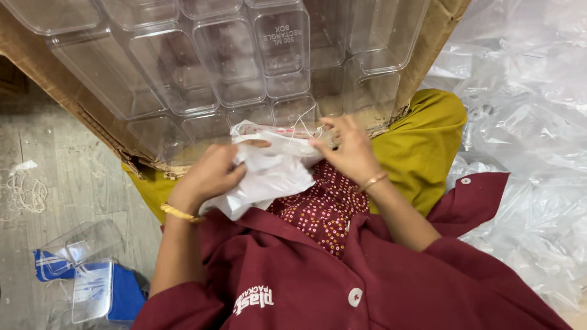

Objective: The person sits on the floor in front of a carton of clear plastic containers and packs them into clear plastic bags one at a time, opening each bag, inserting a container, and setting filled bags aside.

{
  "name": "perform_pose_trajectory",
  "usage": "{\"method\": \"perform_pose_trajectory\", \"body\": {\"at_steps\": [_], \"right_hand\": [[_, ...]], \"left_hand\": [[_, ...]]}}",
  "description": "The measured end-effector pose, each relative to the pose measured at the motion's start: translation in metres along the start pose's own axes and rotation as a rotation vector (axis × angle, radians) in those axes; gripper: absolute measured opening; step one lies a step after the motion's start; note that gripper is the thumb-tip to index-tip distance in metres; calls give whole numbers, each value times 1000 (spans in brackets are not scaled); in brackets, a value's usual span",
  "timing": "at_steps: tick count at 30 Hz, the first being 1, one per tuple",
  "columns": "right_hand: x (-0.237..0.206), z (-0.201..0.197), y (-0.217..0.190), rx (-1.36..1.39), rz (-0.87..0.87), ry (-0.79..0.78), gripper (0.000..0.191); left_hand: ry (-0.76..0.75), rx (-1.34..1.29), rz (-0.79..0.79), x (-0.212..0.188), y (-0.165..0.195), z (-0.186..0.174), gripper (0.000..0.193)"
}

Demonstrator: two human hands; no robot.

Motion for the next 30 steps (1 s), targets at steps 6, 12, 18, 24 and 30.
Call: {"method": "perform_pose_trajectory", "body": {"at_steps": [6, 12, 18, 24, 30], "right_hand": [[-5, 16, 36, 162, 168, -16, 17], [-11, 19, 38, 659, 220, -26, 15], [1, -9, 41, 1106, 305, 159, 10], [19, -110, 69, 1173, 284, 373, 16], [7, -107, 78, 438, 422, -50, 24]], "left_hand": [[-55, 75, -89, 0, -6, 8, 66], [-82, 45, -64, -3, -10, 9, 68], [-104, 35, -85, -5, -12, 11, 71], [-116, 60, -64, -5, -12, 10, 73], [-154, 6, -137, -16, -9, -3, 73]]}}
Point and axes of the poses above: each hand's wrist, its own x-axis towards the middle knuckle, its own z-axis out of the palm, y = z × x, the point moved 8 cm from there along x, towards the middle knuckle, and after that the axes turned 4 degrees about y, right-handed, at the moved point
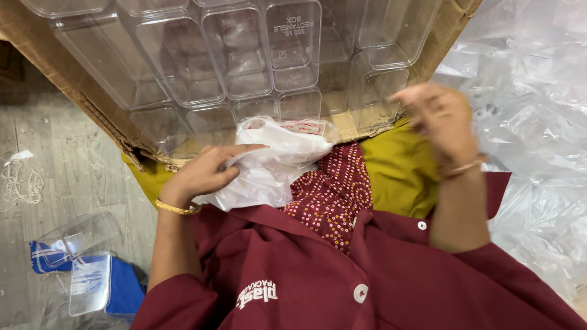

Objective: The person sits on the floor in front of a carton of clear plastic containers and packs them into clear plastic bags one at a time, opening each bag, inserting a container, and setting filled bags aside.

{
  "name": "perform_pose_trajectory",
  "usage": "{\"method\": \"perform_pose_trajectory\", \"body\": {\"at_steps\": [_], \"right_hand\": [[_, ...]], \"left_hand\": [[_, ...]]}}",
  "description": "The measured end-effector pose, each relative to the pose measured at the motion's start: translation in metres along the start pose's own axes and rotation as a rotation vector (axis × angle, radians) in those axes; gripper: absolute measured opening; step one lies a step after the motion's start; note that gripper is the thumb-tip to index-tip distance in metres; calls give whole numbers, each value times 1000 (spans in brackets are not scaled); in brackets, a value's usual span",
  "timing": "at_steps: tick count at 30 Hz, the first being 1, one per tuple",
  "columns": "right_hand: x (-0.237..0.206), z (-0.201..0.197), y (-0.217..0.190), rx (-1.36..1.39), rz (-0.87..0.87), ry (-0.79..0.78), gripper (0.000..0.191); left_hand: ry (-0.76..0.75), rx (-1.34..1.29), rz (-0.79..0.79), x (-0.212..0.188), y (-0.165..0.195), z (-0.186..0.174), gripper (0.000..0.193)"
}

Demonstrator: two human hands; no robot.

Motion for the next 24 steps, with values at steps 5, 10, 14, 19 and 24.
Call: {"method": "perform_pose_trajectory", "body": {"at_steps": [5, 10, 14, 19, 24], "right_hand": [[-12, 118, 27, -429, -63, -188, 32], [-11, 131, 27, -422, -48, -97, 29], [-16, 130, 7, -400, -213, -130, 25], [-22, 140, -12, -335, -358, -210, 22], [-21, 154, -9, -561, -295, -521, 21]], "left_hand": [[111, -57, 251, -6, 20, -10, 61], [204, -127, 225, -17, -1, -23, 55], [222, -100, 15, -27, -30, -31, 48], [235, -21, 118, -33, -20, -38, 52], [266, -52, 237, -25, 4, -38, 53]]}}
Point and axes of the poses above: each hand's wrist, its own x-axis towards the middle knuckle, its own z-axis out of the palm, y = z × x, the point moved 8 cm from there along x, towards the middle knuckle, and after that the axes turned 4 degrees about y, right-handed, at the moved point
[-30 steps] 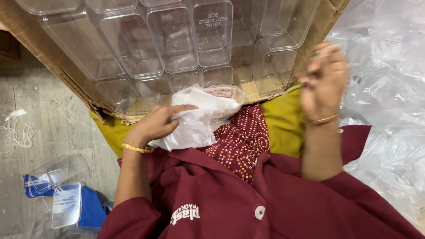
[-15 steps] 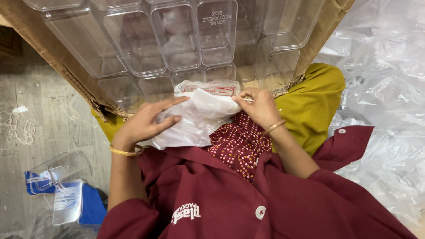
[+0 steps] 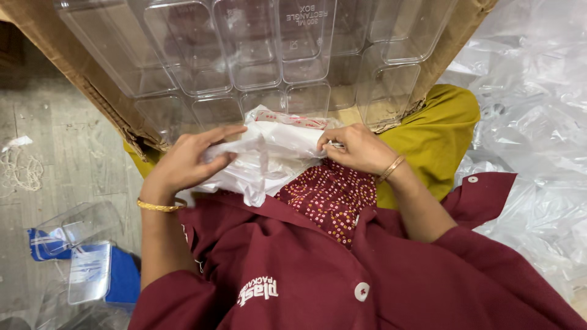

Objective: The person sits on the floor in front of a carton of clear plastic containers and packs them into clear plastic bags one at a time, opening each bag, inserting a container, and setting filled bags aside.

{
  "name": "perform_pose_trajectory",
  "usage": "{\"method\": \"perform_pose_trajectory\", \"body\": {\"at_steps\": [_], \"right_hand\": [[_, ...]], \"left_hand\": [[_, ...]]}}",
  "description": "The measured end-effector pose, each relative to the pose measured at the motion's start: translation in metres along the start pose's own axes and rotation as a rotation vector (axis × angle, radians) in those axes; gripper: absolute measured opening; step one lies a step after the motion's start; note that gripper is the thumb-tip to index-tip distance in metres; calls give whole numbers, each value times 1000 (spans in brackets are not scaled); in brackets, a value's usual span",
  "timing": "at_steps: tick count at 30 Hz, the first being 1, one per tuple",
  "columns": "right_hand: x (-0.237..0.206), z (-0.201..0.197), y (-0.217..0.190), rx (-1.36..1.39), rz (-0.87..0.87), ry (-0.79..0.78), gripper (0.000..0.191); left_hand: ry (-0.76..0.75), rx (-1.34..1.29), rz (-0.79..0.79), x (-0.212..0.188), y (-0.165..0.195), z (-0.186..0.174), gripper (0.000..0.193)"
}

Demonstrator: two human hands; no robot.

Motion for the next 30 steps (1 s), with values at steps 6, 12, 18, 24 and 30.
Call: {"method": "perform_pose_trajectory", "body": {"at_steps": [6, 12, 18, 24, 30], "right_hand": [[0, -28, -21, 30, -167, 145, 21], [3, -19, -44, 29, -328, 16, 20], [1, -14, -59, 15, -356, -34, 22], [6, 39, -60, -61, -374, -328, 29], [18, 86, -22, -479, -240, -459, 21]], "left_hand": [[-180, 75, -18, 18, 20, 50, 61], [-175, 247, -13, 27, 23, 75, 49], [-242, 255, 25, 14, 26, 82, 35], [-401, 314, -52, -5, 26, 83, 57], [-431, 317, 9, -14, 35, 94, 51]]}}
Point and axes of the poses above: each hand's wrist, its own x-axis towards the middle knuckle, its own z-axis out of the palm, y = z × x, the point moved 8 cm from there along x, towards the middle knuckle, and after that the axes turned 4 degrees about y, right-handed, at the moved point
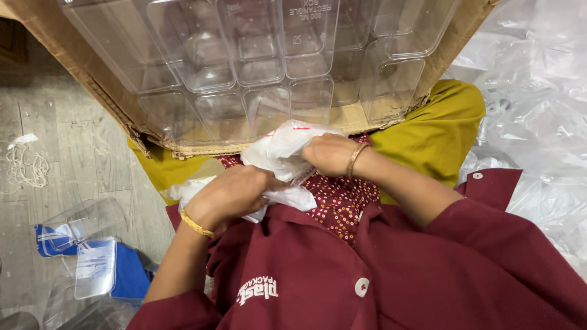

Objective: The person sits on the floor in front of a carton of clear plastic containers and packs them into clear plastic bags one at a time, opening each bag, inserting a container, and setting filled bags aside.

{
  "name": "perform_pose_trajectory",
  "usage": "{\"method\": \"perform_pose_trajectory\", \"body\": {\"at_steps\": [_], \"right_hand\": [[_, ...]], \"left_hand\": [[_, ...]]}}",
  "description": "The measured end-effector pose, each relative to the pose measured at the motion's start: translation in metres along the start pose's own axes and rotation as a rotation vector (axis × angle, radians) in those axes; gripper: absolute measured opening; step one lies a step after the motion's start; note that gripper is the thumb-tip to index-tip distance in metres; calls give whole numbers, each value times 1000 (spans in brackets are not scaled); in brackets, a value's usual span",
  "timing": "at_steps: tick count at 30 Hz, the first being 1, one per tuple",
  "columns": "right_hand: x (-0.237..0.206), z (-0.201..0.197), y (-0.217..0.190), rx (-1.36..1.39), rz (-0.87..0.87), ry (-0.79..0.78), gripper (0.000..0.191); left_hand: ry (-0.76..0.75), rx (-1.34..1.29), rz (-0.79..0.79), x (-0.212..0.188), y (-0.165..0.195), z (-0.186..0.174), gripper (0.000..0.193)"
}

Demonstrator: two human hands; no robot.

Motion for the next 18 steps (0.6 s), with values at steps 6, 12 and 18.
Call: {"method": "perform_pose_trajectory", "body": {"at_steps": [6, 12, 18], "right_hand": [[10, 29, 7, 6, 0, -59, 30], [13, 16, 13, 294, -48, 10, 31], [-21, -44, 30, 1065, -98, 302, 16]], "left_hand": [[-69, 48, -38, 4, -2, 10, 28], [-35, -39, 10, 8, 0, 2, 42], [75, -111, 11, 12, -3, -11, 43]]}}
Point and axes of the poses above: each hand's wrist, its own x-axis towards the middle knuckle, its own z-axis out of the palm, y = z × x, the point moved 8 cm from there along x, towards the middle knuckle, and after that the axes turned 4 degrees about y, right-handed, at the moved point
